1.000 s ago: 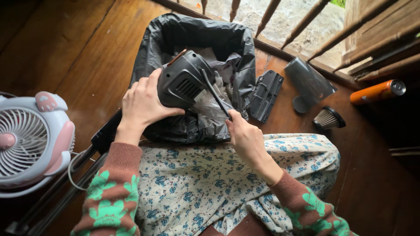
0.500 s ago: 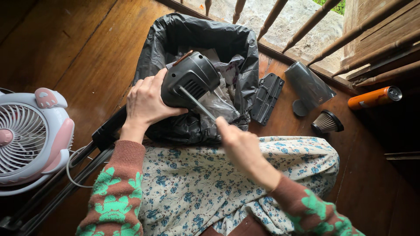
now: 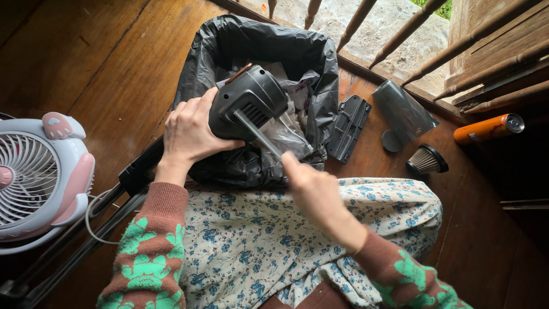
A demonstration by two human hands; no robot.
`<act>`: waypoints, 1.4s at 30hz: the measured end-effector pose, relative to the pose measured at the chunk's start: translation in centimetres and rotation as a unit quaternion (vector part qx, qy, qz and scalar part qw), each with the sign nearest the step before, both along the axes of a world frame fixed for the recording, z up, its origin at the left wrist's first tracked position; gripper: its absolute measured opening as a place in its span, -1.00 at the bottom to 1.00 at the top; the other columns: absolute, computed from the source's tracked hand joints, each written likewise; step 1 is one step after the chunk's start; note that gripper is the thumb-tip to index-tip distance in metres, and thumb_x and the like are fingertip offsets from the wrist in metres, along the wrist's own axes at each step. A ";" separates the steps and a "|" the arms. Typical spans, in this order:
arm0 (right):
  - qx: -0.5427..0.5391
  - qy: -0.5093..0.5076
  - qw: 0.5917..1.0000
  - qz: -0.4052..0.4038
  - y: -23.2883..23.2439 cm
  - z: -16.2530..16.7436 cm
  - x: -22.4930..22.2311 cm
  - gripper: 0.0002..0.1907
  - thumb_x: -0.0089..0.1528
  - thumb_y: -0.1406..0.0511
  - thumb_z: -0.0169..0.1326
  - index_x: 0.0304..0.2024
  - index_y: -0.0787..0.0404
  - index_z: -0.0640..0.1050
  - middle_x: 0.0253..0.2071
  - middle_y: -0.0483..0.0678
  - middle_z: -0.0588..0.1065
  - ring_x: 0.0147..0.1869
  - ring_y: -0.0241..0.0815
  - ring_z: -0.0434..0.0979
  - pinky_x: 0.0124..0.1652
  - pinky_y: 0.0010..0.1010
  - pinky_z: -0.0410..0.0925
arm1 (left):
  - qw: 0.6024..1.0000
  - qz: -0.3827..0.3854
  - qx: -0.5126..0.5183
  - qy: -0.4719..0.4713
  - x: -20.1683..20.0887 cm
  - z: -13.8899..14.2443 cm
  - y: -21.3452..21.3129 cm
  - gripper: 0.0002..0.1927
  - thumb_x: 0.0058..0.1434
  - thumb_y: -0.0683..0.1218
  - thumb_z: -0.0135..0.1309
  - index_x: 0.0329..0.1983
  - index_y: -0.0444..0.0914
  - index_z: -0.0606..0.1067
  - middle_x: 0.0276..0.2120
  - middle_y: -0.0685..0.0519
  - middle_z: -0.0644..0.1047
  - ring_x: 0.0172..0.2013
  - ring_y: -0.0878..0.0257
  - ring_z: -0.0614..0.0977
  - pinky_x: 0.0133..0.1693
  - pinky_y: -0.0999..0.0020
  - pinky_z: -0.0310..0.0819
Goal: The person sits on the floor and services a stick vacuum cleaner. They hold the dust canister over a trash bag, scrape and empty debris out of it using the vacuum wand, brush off the filter, reattach the clear dust cylinder, and reassemble the vacuum body and floor head.
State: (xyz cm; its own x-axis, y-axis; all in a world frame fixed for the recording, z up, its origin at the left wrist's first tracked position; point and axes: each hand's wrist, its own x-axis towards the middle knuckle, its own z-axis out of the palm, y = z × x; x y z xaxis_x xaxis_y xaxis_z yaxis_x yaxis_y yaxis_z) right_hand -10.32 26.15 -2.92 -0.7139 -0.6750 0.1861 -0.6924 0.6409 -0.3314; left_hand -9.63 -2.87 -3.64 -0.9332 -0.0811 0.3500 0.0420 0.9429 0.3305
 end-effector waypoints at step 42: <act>0.089 -0.009 0.993 -0.073 -2.5 5.1 1.2 -0.88 0.32 0.45 -0.08 -0.09 0.21 0.37 -0.55 -0.01 0.52 -0.56 -0.06 0.59 -0.62 -0.23 0.42 | 1.000 0.001 0.003 0.010 0.5 0.5 0.5 0.19 -0.35 0.42 0.47 0.33 -0.22 0.40 -0.06 -0.13 0.61 -0.10 -0.11 0.63 -0.05 -0.01 0.52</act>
